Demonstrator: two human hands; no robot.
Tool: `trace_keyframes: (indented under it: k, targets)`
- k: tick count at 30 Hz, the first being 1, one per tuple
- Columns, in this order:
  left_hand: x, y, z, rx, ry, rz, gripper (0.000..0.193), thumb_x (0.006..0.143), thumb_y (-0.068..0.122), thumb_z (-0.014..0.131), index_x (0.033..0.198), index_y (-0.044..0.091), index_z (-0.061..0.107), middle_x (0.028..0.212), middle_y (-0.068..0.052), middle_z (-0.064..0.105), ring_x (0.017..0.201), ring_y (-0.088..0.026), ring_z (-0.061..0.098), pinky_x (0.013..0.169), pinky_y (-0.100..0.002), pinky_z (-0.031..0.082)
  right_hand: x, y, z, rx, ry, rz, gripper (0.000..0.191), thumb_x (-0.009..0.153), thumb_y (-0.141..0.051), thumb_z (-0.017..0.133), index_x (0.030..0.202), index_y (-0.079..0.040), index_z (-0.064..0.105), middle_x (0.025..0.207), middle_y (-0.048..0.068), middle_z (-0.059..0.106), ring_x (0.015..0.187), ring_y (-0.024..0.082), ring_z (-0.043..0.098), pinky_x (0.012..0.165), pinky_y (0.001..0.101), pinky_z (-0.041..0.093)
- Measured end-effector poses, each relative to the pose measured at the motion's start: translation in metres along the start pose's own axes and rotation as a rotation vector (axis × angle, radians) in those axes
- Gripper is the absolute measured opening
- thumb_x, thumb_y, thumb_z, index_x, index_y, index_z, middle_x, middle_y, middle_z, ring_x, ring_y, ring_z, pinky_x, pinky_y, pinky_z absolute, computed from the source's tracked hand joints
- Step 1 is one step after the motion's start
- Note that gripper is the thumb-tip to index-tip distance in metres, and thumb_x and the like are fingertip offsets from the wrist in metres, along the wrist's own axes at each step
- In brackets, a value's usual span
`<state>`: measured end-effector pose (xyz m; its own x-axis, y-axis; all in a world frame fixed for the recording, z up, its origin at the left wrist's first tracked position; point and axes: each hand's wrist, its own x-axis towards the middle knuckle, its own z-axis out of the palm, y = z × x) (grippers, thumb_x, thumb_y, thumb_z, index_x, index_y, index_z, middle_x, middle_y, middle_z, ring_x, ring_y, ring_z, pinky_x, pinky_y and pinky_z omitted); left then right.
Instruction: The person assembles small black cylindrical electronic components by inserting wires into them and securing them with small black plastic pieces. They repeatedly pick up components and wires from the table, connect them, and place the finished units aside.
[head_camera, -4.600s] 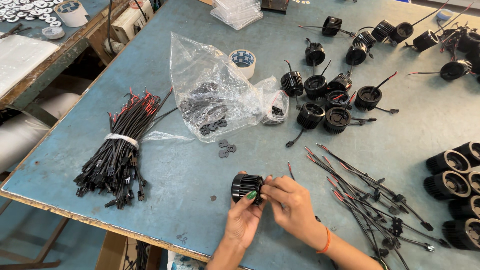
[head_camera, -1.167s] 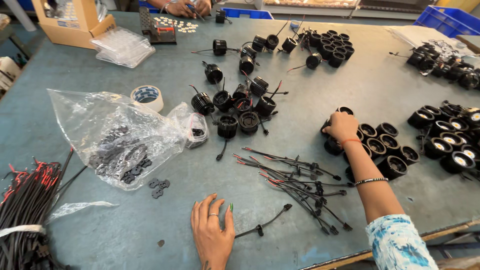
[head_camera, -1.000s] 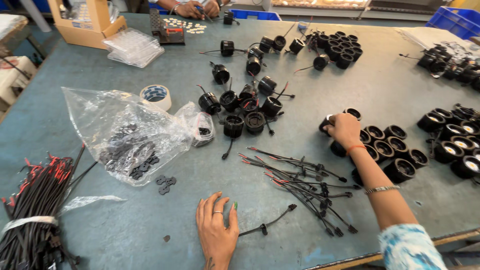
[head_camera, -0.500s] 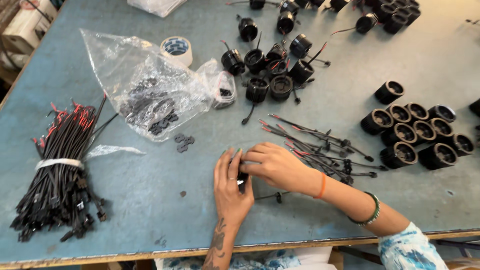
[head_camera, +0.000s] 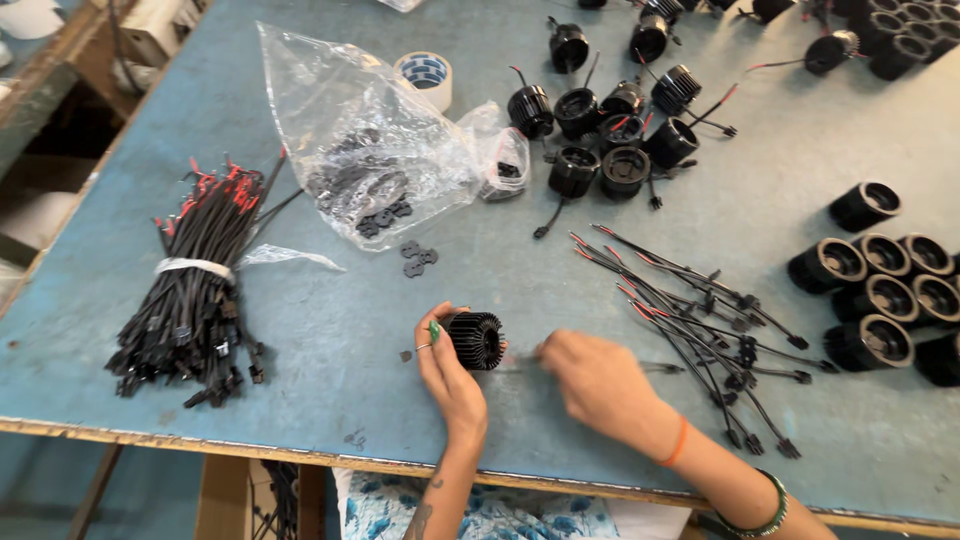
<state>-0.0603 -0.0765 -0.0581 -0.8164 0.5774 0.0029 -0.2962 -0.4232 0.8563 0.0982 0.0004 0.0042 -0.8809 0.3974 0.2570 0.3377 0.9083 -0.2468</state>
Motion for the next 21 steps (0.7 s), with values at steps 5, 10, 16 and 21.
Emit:
trace_keyframes:
  k: [5, 10, 16, 21]
  targets:
    - [0.005, -0.002, -0.001, -0.215, -0.027, -0.109, 0.040, 0.105, 0.035, 0.037, 0.123, 0.003, 0.053, 0.110, -0.015, 0.065, 0.089, -0.025, 0.070, 0.056, -0.044, 0.064, 0.000, 0.002, -0.037, 0.051, 0.230, 0.044, 0.026, 0.085, -0.001, 0.062, 0.109, -0.008, 0.070, 0.089, 0.004, 0.062, 0.076, 0.024, 0.060, 0.066, 0.0366, 0.047]
    - [0.007, -0.004, -0.002, -0.251, -0.079, -0.044, 0.042, 0.108, 0.036, 0.039, 0.125, 0.000, 0.052, 0.112, -0.019, 0.066, 0.094, -0.030, 0.072, 0.061, -0.046, 0.065, 0.006, -0.012, -0.043, -0.009, 0.388, -0.137, 0.028, 0.077, -0.004, 0.074, 0.103, -0.015, 0.076, 0.085, 0.000, 0.059, 0.067, 0.020, 0.049, 0.061, 0.0345, 0.039]
    - [0.008, -0.005, -0.004, -0.266, -0.088, -0.064, 0.041, 0.107, 0.036, 0.039, 0.123, 0.001, 0.052, 0.110, -0.018, 0.065, 0.094, -0.029, 0.071, 0.059, -0.046, 0.065, 0.020, -0.018, -0.040, -0.006, 0.384, -0.196, 0.032, 0.074, -0.005, 0.075, 0.103, -0.015, 0.076, 0.086, 0.000, 0.060, 0.069, 0.019, 0.050, 0.064, 0.0352, 0.039]
    - [0.009, -0.012, -0.007, -0.223, -0.111, 0.034, 0.041, 0.113, 0.034, 0.040, 0.128, -0.002, 0.052, 0.116, -0.021, 0.065, 0.102, -0.030, 0.070, 0.084, -0.038, 0.062, 0.030, -0.020, -0.035, -0.031, 0.363, -0.229, 0.033, 0.073, -0.006, 0.075, 0.105, -0.014, 0.075, 0.087, 0.001, 0.060, 0.074, 0.019, 0.054, 0.068, 0.0353, 0.041]
